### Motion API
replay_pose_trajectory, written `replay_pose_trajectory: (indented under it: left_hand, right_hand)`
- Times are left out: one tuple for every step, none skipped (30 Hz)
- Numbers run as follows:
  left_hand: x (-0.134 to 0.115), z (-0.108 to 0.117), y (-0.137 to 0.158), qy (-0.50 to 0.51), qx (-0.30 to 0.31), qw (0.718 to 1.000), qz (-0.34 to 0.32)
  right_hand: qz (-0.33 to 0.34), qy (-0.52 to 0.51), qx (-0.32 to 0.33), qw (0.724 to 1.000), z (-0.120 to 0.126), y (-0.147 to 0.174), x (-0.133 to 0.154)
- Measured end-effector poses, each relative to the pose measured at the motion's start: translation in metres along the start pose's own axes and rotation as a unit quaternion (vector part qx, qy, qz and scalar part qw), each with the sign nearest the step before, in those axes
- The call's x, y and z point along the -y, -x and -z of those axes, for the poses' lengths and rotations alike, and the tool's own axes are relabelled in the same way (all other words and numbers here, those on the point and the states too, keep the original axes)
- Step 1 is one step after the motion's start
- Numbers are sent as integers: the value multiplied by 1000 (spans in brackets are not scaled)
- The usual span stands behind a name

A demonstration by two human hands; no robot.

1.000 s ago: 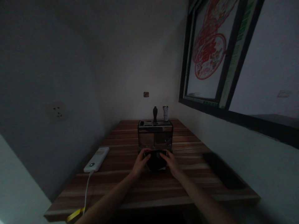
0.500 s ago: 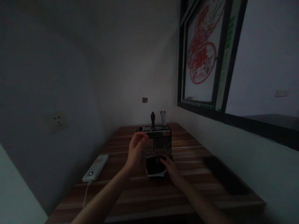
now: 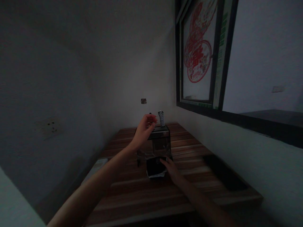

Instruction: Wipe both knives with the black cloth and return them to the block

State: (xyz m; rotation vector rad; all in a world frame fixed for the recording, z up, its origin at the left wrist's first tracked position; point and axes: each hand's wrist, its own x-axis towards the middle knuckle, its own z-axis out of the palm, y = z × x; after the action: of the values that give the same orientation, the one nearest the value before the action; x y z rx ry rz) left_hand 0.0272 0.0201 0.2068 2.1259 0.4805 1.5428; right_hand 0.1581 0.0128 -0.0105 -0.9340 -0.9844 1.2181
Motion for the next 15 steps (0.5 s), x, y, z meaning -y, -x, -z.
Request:
replay_pose_trajectory:
  left_hand:
    - [2, 2, -2, -44, 9, 999, -16]
    - [4, 4, -4, -95, 21, 995, -34]
    - [6, 7, -6, -149, 39, 987, -52]
    - [10, 9, -8, -204, 60, 975, -68]
    - [14, 12, -10, -256, 86, 959, -85]
    - [19, 14, -13, -301, 115, 941, -100]
    - [25, 17, -15, -335, 143, 924, -114]
    - [31, 18, -17, -358, 168, 910, -126]
    - [37, 20, -20, -370, 189, 900, -135]
    - [43, 20, -22, -373, 204, 894, -142]
    - [48, 21, -25, -370, 215, 892, -146]
    - [53, 20, -28, -363, 221, 893, -148]
    - [58, 20, -31, -356, 225, 895, -149]
    - [62, 19, -34, -349, 228, 897, -148]
    - [65, 17, -37, -346, 230, 898, -148]
  right_hand:
    - [1, -2, 2, 1000, 0, 0, -1]
    - [2, -3, 5, 1000, 0, -1, -2]
    - [3, -5, 7, 1000, 0, -1, -2]
    - [4, -6, 8, 1000, 1, -2, -3]
    - [3, -6, 9, 1000, 1, -2, -3]
    - [4, -6, 8, 1000, 0, -2, -3]
    - [4, -5, 8, 1000, 0, -1, -3]
    - [3, -4, 7, 1000, 0, -1, -3]
    - [0, -2, 5, 1000, 0, -1, -2]
    - [-4, 2, 2, 1000, 0, -1, -2]
    - [-7, 7, -2, 1000, 1, -1, -2]
    - [-10, 13, -5, 1000, 1, -1, -3]
    - [-14, 19, -8, 1000, 1, -2, -3]
    - [-14, 23, -10, 1000, 2, -2, -4]
    - [-13, 24, -8, 1000, 2, -2, -4]
